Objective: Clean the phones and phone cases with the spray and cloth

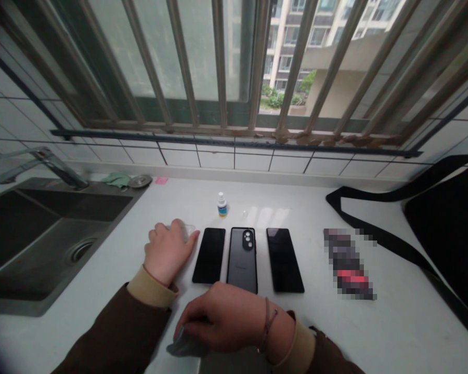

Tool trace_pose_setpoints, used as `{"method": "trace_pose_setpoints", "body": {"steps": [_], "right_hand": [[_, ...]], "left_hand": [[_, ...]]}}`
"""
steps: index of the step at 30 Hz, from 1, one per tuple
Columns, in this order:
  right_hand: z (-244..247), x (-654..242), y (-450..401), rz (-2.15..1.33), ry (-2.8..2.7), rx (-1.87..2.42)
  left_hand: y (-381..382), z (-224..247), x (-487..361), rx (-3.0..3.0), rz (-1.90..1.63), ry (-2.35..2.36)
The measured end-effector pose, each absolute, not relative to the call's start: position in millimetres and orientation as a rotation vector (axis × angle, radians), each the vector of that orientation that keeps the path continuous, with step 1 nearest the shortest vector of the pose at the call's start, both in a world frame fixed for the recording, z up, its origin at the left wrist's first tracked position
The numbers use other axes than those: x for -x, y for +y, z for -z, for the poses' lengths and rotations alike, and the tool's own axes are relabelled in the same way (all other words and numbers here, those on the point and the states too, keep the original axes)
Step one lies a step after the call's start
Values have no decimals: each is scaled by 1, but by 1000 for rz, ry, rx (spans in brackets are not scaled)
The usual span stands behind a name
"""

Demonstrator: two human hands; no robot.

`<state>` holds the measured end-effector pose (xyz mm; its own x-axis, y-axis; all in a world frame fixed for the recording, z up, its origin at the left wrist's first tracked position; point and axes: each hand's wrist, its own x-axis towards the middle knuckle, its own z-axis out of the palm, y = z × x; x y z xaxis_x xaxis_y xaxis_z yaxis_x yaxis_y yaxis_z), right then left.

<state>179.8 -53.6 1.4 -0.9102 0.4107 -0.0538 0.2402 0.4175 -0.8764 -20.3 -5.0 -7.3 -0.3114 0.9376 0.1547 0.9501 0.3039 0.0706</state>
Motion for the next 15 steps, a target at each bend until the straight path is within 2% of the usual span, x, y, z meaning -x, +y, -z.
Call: {"method": "trace_pose_setpoints", "body": {"steps": [5, 9, 15], "right_hand": [[1, -181, -53, -1495, -2534, 453], [5, -179, -53, -1450, -2576, 376], [5, -178, -54, -1232, -2652, 397]], "left_hand": [[-5, 6, 20, 1792, 249, -2489], [-2, 5, 19, 1844, 396, -2410], [7, 14, 12, 2282, 633, -2082]]}}
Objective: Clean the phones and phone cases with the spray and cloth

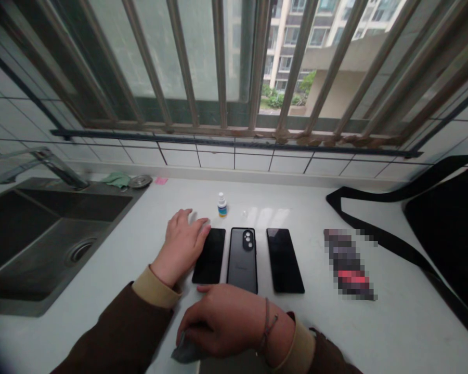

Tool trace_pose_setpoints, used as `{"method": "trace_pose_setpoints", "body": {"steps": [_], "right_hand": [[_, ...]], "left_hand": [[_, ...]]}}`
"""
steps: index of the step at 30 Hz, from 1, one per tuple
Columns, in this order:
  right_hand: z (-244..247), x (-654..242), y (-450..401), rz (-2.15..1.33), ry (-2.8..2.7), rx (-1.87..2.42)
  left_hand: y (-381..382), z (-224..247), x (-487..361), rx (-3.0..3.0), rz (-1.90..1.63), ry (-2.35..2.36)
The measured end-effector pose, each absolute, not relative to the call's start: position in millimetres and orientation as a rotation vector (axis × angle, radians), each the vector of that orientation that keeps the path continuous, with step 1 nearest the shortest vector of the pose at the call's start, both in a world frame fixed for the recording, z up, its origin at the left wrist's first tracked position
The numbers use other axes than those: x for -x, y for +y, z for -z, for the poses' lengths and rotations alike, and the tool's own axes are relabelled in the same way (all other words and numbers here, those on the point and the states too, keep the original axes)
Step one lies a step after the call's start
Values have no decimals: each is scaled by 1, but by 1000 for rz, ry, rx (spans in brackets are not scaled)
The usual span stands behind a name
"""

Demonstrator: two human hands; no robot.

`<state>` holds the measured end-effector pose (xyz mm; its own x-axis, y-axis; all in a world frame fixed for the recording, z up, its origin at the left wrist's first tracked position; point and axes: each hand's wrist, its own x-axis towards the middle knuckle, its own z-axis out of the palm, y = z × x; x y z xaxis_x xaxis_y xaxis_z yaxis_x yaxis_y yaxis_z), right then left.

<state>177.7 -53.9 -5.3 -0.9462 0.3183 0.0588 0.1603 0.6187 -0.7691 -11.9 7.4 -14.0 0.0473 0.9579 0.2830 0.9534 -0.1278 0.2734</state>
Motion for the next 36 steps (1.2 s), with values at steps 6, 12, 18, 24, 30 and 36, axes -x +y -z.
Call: {"method": "trace_pose_setpoints", "body": {"steps": [6, 12, 18, 24, 30, 36], "right_hand": [[5, -176, -53, -1230, -2677, 419], [6, -176, -53, -1283, -2641, 397], [3, -179, -52, -1248, -2680, 489], [6, -180, -52, -1321, -2683, 521], [-3, -187, -48, -1847, -2230, 482], [-7, -200, -35, -1232, -1426, 995]], "left_hand": [[10, 22, 7, -2164, -682, 1913], [9, 5, 12, -1910, -1169, 1627], [-11, -15, 9, -1263, -1027, 665], [-21, -15, 7, -1108, -646, 556], [-14, -12, -1, -601, -1037, 714], [-12, -21, -7, -262, -963, 834]]}}
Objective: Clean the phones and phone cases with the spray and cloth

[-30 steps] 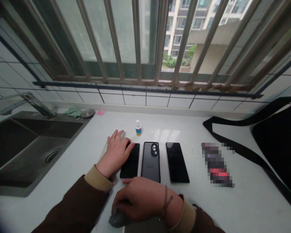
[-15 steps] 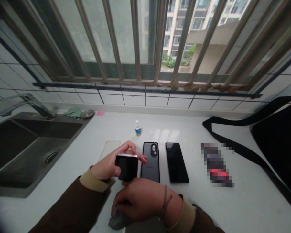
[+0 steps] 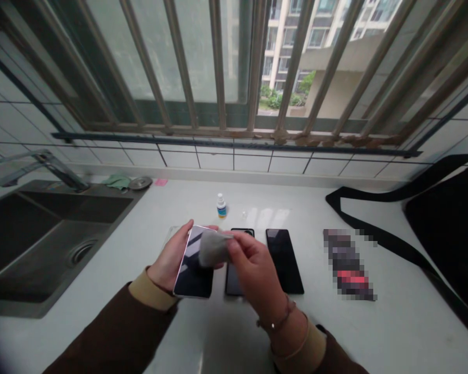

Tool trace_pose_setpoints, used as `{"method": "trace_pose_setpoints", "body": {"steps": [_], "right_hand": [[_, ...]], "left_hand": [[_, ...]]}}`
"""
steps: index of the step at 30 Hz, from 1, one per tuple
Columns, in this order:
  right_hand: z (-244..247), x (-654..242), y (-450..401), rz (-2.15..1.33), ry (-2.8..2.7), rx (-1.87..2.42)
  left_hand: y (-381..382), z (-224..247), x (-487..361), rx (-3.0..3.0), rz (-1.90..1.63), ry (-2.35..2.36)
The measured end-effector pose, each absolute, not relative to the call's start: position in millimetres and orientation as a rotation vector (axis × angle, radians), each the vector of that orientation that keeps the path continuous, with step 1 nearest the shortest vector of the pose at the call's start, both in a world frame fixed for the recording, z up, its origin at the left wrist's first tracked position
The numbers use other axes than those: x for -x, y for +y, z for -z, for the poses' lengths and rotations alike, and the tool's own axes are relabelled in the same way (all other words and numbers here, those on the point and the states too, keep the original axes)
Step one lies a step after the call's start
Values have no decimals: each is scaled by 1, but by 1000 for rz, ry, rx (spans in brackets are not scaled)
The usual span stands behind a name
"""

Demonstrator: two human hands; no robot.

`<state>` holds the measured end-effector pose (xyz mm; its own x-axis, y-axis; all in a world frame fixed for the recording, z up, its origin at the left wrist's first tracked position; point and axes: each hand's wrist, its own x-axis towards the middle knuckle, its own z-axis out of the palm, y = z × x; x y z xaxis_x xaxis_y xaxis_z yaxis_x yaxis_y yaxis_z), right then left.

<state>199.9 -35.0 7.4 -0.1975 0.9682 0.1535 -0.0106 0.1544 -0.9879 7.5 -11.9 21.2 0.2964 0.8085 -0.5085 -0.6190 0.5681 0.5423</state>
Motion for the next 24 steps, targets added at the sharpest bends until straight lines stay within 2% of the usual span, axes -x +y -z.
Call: {"method": "trace_pose_setpoints", "body": {"steps": [2, 5, 9, 15, 19, 24], "right_hand": [[-4, -200, -32, -771, -1508, 1167], [7, -193, -31, -471, -1863, 1067], [18, -180, -36, -322, -2185, 787], [7, -180, -46, -360, -2346, 459], [9, -182, -43, -227, -2343, 543], [18, -189, -33, -92, -2268, 904]], "left_hand": [[-17, -20, -16, -269, -870, 776], [-23, -15, -29, -266, -820, 720], [-21, -11, -32, -225, -903, 820], [-12, -17, -10, -228, -1087, 991], [-12, -17, -12, -150, -960, 909], [-17, -12, -29, -180, -903, 717]]}}
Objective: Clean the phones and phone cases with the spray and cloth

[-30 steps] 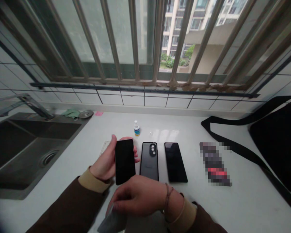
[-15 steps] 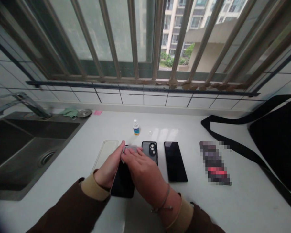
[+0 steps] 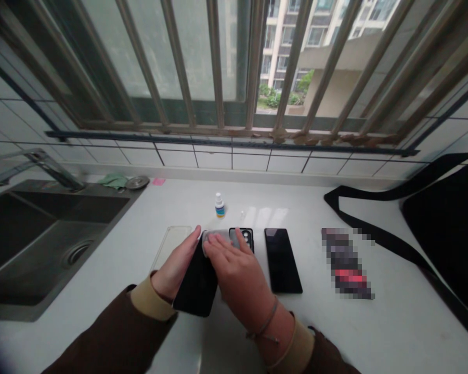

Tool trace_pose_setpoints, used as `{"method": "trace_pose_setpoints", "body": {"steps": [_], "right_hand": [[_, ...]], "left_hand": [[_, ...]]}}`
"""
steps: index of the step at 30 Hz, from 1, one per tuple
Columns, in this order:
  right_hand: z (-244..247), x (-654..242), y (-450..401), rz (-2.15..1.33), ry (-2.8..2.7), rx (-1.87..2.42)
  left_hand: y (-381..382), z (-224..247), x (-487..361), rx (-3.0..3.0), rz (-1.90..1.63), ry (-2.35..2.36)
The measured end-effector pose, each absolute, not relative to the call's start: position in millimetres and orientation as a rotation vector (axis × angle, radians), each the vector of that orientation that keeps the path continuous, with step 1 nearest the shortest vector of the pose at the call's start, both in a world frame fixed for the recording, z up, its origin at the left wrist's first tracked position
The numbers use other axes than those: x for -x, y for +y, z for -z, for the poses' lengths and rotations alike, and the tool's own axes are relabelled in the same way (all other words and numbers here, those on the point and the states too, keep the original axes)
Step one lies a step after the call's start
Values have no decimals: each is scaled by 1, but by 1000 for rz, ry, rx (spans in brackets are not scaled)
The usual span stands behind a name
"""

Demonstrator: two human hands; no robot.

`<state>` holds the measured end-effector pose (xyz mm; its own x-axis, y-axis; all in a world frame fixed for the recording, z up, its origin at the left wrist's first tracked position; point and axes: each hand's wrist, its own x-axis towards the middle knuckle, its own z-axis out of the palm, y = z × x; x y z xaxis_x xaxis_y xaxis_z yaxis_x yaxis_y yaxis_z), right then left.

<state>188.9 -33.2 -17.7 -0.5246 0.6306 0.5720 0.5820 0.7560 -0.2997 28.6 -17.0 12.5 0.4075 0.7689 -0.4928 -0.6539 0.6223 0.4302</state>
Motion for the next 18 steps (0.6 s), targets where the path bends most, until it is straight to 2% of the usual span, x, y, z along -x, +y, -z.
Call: {"method": "trace_pose_setpoints", "body": {"steps": [4, 12, 18], "right_hand": [[22, -191, -29, -76, -2252, 982], [10, -181, -41, -302, -2391, 468], [17, -186, -34, -181, -2336, 694]], "left_hand": [[-20, -11, -33, -188, -933, 742], [-5, -19, -8, -151, -1234, 1086], [-10, -15, -13, -181, -1010, 913]]}}
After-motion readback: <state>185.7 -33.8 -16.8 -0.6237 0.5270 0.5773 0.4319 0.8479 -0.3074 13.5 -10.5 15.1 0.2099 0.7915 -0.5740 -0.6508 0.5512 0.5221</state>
